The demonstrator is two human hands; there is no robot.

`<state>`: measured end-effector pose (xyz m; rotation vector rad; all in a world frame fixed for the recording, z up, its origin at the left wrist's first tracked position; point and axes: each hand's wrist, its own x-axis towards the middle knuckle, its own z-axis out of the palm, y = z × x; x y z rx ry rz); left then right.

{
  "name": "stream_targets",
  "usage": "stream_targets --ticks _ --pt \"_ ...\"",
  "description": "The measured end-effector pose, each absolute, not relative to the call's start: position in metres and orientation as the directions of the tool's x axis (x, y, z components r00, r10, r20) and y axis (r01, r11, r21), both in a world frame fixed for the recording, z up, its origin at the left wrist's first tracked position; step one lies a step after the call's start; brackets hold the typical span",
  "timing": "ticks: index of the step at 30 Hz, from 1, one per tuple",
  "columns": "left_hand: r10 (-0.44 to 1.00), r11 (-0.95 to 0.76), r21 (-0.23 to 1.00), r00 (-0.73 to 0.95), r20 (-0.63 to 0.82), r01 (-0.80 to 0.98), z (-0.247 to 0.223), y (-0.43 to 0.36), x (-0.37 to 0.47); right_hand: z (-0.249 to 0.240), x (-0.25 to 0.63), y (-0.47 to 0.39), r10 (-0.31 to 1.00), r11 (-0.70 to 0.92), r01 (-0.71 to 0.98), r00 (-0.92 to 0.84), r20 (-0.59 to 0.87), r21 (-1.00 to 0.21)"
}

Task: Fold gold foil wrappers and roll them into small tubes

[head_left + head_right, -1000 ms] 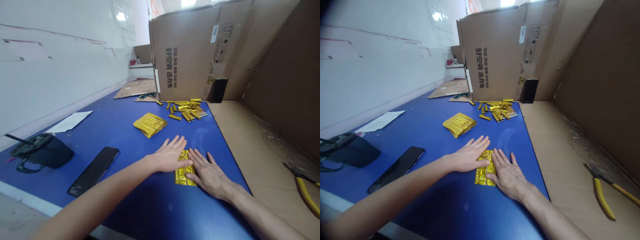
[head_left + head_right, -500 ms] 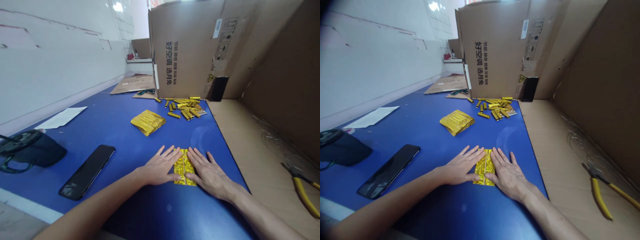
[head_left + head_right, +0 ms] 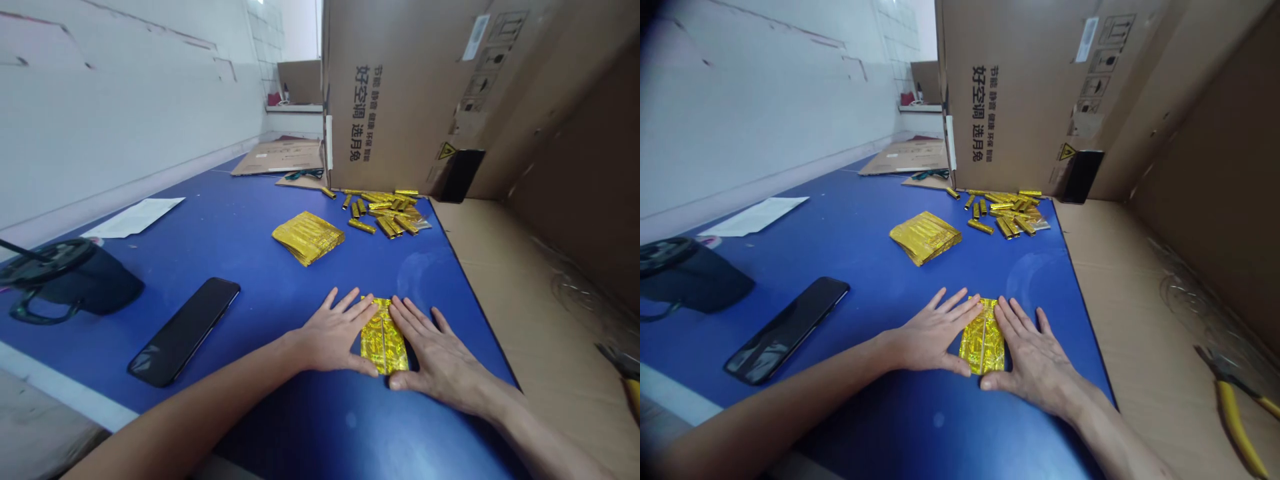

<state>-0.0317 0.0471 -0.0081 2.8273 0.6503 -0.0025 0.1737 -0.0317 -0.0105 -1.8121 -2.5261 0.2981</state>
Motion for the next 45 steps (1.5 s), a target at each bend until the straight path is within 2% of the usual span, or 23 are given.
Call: stream_targets --ticks 5,8,12,19,23,26,31,36,41,45 --pt "0.434 -0.862 0.265 0.899 -0.05 0.431 -0.008 0.046 -0.031 -0.001 0.167 -0.038 0.946 0.325 0.926 -0.321 0.056 -0.193" --pt "0.436 -0.862 0.268 0.899 -0.039 0.429 -0.008 0.045 -0.031 0.006 0.16 -0.043 0.915 0.401 0.894 -0.38 0.138 -0.201" --pt "0.436 -0.863 0.269 0.899 -0.034 0.428 -0.008 0.045 -0.031 0.009 0.154 -0.046 0.879 0.476 0.848 -0.47 0.084 -0.234" --pt "0.414 -0.877 0.26 0.91 -0.019 0.404 -0.003 0.048 -0.04 0.008 0.157 -0.044 0.893 0.441 0.862 -0.45 0.021 -0.25" --pt "0.353 -0.908 0.254 0.935 0.038 0.332 0.0 0.041 -0.043 0.008 0.155 -0.045 0.898 0.42 0.858 -0.439 0.001 -0.295" --pt "0.319 -0.914 0.285 0.946 0.062 0.29 0.002 0.035 -0.042 0.008 0.157 -0.045 0.9 0.41 0.847 -0.436 0.0 -0.337" --pt "0.321 -0.879 0.375 0.947 0.008 0.295 0.007 0.036 -0.044 0.015 0.173 -0.045 0.877 0.427 0.816 -0.478 -0.04 -0.39" --pt "0.32 -0.85 0.434 0.947 -0.021 0.297 0.009 0.039 -0.047 0.018 0.184 -0.048 0.872 0.464 0.824 -0.49 0.002 -0.324" --pt "0.334 -0.844 0.445 0.942 -0.004 0.301 0.009 0.038 -0.046 0.017 0.175 -0.048 0.856 0.507 0.828 -0.516 0.028 -0.238" --pt "0.338 -0.844 0.444 0.941 0.007 0.3 0.009 0.038 -0.047 0.019 0.173 -0.045 0.831 0.545 0.809 -0.556 0.013 -0.22"
